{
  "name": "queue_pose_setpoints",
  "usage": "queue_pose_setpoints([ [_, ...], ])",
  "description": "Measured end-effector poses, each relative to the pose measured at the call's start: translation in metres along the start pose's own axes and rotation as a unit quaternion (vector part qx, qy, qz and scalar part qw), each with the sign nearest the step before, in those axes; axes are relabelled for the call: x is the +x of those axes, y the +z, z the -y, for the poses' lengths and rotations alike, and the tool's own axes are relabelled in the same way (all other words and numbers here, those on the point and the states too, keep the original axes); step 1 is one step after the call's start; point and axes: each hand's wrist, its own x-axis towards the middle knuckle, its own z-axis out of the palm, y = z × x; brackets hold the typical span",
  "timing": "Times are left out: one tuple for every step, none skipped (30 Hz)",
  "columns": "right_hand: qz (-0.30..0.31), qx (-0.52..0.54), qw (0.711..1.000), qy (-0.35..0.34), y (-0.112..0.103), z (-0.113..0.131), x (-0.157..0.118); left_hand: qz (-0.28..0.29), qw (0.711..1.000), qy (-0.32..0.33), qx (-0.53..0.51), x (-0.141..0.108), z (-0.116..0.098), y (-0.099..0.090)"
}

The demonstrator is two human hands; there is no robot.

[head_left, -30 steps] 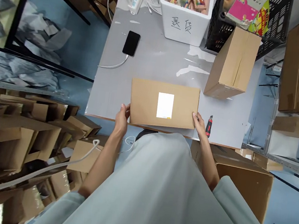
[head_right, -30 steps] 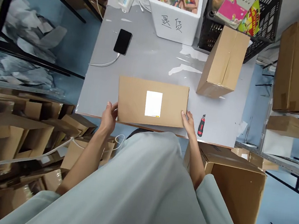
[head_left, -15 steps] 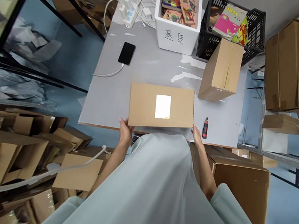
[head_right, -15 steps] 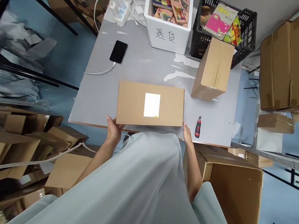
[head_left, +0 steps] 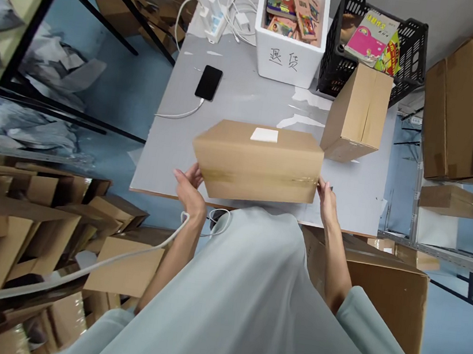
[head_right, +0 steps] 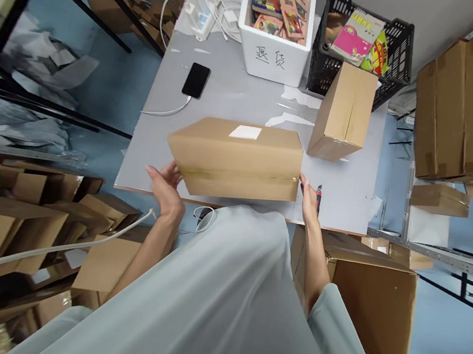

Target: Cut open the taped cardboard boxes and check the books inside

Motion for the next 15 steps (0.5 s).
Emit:
queue_pose_setpoints([
  [0.002, 0.005, 1.000, -0.018, 0.001, 0.011, 0.001, -0.006, 1.000, 0.020, -0.010, 0.000, -0.012, 0.001],
  [0.000, 0.007, 0.999, -0.032, 0.001, 0.021, 0.001, -0.006, 0.999, 0.036, -0.017, 0.001, -0.022, 0.002],
  [-0.004, 0.005, 0.999, -0.040, 0.002, 0.030, 0.002, -0.002, 0.999, 0.049, -0.019, 0.002, -0.032, 0.003],
  [-0.010, -0.001, 0.999, -0.043, 0.002, 0.036, 0.002, 0.002, 0.998, 0.057, -0.018, 0.004, -0.039, 0.004],
  [-0.016, -0.008, 0.999, -0.042, 0.003, 0.040, 0.002, 0.006, 0.998, 0.059, -0.016, 0.006, -0.043, 0.004],
  [-0.020, -0.017, 0.999, -0.040, 0.004, 0.042, 0.003, 0.007, 0.998, 0.055, -0.013, 0.008, -0.046, 0.005],
  [-0.020, -0.025, 0.999, -0.038, 0.005, 0.041, 0.003, 0.005, 0.999, 0.047, -0.010, 0.009, -0.046, 0.005],
  [-0.014, -0.030, 0.999, -0.034, 0.006, 0.039, 0.002, 0.004, 0.999, 0.035, -0.006, 0.010, -0.044, 0.005],
  [-0.004, -0.033, 0.999, -0.029, 0.007, 0.036, 0.002, 0.004, 1.000, 0.019, 0.003, 0.009, -0.041, 0.005],
  [0.007, -0.036, 0.999, -0.022, 0.007, 0.031, 0.002, 0.008, 1.000, 0.002, 0.017, 0.009, -0.036, 0.005],
  [0.015, -0.041, 0.999, -0.015, 0.008, 0.025, 0.001, 0.015, 0.999, -0.013, 0.033, 0.007, -0.031, 0.004],
  [0.020, -0.046, 0.999, -0.009, 0.008, 0.019, 0.001, 0.024, 0.998, -0.024, 0.048, 0.006, -0.026, 0.004],
  [0.024, -0.049, 0.998, -0.003, 0.007, 0.013, 0.000, 0.036, 0.997, -0.030, 0.060, 0.004, -0.020, 0.002],
  [0.027, -0.050, 0.998, 0.003, 0.005, 0.007, 0.000, 0.047, 0.996, -0.034, 0.063, 0.004, -0.015, 0.001],
  [0.031, -0.045, 0.998, 0.011, 0.002, 0.000, 0.000, 0.054, 0.996, -0.038, 0.058, 0.004, -0.009, -0.001],
])
